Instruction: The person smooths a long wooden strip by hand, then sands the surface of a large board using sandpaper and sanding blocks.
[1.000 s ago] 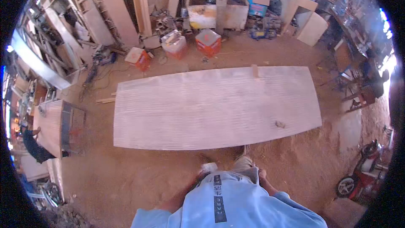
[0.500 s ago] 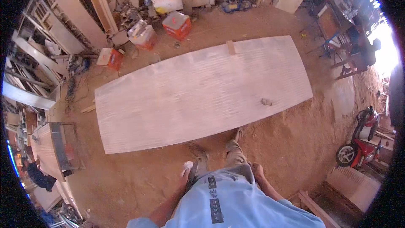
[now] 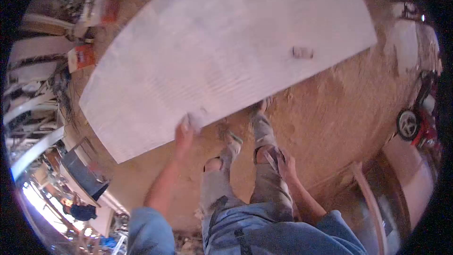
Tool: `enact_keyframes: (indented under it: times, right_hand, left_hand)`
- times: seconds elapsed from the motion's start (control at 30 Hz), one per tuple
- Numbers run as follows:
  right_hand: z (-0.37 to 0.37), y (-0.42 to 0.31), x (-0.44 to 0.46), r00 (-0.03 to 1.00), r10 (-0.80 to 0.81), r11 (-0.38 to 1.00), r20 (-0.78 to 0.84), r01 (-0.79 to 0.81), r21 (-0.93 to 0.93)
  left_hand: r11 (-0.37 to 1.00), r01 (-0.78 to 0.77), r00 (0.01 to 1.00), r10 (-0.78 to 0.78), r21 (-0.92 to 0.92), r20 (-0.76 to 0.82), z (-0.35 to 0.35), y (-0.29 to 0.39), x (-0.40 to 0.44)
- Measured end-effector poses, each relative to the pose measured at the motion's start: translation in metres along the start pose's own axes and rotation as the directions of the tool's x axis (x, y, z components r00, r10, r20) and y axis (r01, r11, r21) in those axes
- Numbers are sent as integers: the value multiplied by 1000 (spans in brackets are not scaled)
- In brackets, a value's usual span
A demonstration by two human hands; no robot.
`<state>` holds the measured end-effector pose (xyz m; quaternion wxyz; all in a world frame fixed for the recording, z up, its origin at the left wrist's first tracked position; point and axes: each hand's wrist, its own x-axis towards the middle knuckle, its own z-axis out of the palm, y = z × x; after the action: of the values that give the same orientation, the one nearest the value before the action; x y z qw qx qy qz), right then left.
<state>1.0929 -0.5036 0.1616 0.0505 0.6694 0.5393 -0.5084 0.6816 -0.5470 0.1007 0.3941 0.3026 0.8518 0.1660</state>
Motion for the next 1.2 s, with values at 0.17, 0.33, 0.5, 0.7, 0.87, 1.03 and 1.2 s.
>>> enact_keyframes:
  times: [0.17, 0.33, 0.5, 0.7, 0.87, 1.03, 1.2]
  right_hand:
    - [31, 21, 36, 979, 184, 980, -83, -190, -62]
    - [26, 128, 15, 922, -304, 771, -239, 91, -630]
    - [36, 183, 5, 754, -516, 665, -406, 53, -745]
    - [83, 171, 45, 593, -553, 742, -585, 31, -670]
    - [127, 161, 61, 415, -592, 777, -691, 67, -626]
    - [153, 138, 60, 281, -573, 819, -770, 158, -552]
    - [175, 116, 52, 234, -429, 900, -872, 198, -389]
  left_hand:
    - [939, -134, 961, 201, 317, -190, 43, -130, 171]
    - [929, -196, 768, 345, 315, -539, 91, -138, 195]
    - [896, -271, 747, 426, 351, -510, 88, -158, 185]
    - [866, -351, 745, 488, 356, -454, 85, -167, 190]
    - [827, -484, 709, 562, 286, -425, 79, -163, 191]
    - [890, -372, 825, 185, -265, -534, 77, -149, 173]
    - [688, -617, 754, 378, -382, -538, 105, -170, 170]
